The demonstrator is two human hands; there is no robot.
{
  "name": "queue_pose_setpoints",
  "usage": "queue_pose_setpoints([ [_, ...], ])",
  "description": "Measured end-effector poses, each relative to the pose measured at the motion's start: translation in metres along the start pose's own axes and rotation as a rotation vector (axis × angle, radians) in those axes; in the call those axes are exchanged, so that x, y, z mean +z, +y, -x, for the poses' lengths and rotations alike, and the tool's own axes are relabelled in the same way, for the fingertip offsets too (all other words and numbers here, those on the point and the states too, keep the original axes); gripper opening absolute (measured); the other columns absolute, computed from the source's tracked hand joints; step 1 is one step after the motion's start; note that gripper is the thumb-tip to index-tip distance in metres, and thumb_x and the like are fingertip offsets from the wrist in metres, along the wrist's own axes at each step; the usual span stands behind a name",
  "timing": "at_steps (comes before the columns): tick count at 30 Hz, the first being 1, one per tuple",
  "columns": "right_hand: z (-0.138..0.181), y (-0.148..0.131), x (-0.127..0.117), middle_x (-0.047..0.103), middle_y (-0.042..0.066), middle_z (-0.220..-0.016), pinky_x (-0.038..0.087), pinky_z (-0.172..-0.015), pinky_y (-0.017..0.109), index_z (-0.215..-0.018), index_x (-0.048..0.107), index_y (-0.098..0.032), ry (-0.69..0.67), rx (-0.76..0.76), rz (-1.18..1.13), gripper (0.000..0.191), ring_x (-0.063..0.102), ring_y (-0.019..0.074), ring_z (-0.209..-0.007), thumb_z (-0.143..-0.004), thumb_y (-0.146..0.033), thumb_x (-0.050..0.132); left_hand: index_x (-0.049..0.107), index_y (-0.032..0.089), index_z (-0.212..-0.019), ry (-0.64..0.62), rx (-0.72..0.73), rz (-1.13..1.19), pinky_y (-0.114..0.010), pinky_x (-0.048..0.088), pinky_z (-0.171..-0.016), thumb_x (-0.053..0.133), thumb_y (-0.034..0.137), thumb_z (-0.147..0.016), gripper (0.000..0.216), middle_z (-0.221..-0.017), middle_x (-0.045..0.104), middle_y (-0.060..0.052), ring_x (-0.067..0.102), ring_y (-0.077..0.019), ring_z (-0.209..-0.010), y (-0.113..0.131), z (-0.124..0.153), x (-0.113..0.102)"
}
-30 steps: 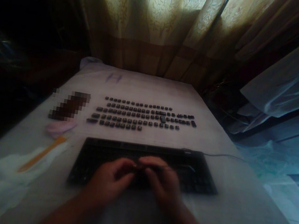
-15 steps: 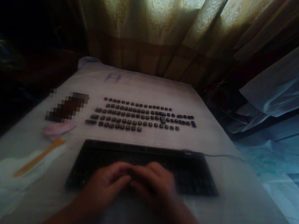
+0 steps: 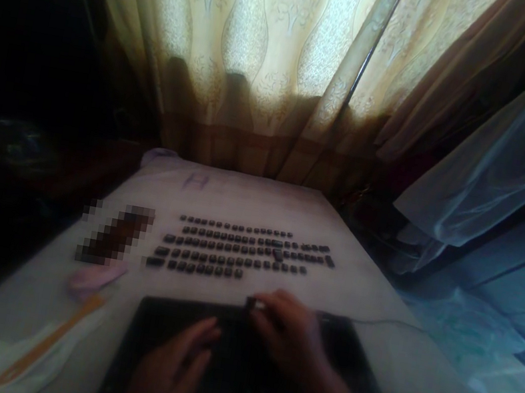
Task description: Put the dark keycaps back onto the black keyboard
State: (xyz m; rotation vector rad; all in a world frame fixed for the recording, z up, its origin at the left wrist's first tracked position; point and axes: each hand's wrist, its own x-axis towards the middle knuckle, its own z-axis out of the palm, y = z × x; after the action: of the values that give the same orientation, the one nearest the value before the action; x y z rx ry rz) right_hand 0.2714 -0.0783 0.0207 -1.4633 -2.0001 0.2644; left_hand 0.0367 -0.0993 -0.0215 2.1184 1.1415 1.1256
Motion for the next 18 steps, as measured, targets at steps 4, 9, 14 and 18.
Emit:
queue_pose_setpoints([
  [4,-0.045,0.027,-0.005,0.074,0.005,-0.094,0.05,-0.076,0.029,-0.106,0.074,-0.024,-0.182,0.31,0.213,0.024,0.068,0.0194,-0.083,-0.084,-0.023,0.064,0.053,0.027,-0.125,0.116,0.222,-0.153,-0.015,0.057,-0.077,0.05,0.031,-0.096,0.03,-0.097,0.077,0.002,0.074,-0.0095,-0.082,-0.005,-0.005,-0.006],
  [9,-0.064,0.039,0.017,0.076,0.005,-0.103,0.049,-0.08,0.03,-0.108,0.075,-0.027,-0.26,0.402,0.283,0.025,0.069,0.0212,-0.093,-0.086,-0.028,0.062,0.056,0.023,-0.12,0.158,0.332,-0.216,-0.014,0.056,-0.077,0.045,0.03,-0.099,0.025,-0.093,0.078,0.001,0.075,-0.0093,-0.08,-0.005,-0.012,-0.009],
  [14,-0.064,0.036,0.028,0.076,0.003,-0.105,0.05,-0.078,0.03,-0.108,0.075,-0.032,-0.276,0.393,0.294,0.026,0.07,0.0217,-0.094,-0.085,-0.033,0.063,0.057,0.024,-0.12,0.146,0.336,-0.208,-0.015,0.058,-0.074,0.048,0.026,-0.096,0.025,-0.092,0.078,0.001,0.075,-0.011,-0.077,-0.006,-0.011,-0.01],
  [18,-0.064,0.035,0.031,0.076,0.005,-0.104,0.051,-0.077,0.033,-0.107,0.075,-0.031,-0.276,0.382,0.315,0.025,0.07,0.024,-0.094,-0.086,-0.033,0.062,0.057,0.023,-0.12,0.118,0.351,-0.209,-0.016,0.058,-0.076,0.048,0.023,-0.095,0.026,-0.094,0.078,-0.001,0.075,-0.0121,-0.079,-0.005,-0.01,-0.012],
])
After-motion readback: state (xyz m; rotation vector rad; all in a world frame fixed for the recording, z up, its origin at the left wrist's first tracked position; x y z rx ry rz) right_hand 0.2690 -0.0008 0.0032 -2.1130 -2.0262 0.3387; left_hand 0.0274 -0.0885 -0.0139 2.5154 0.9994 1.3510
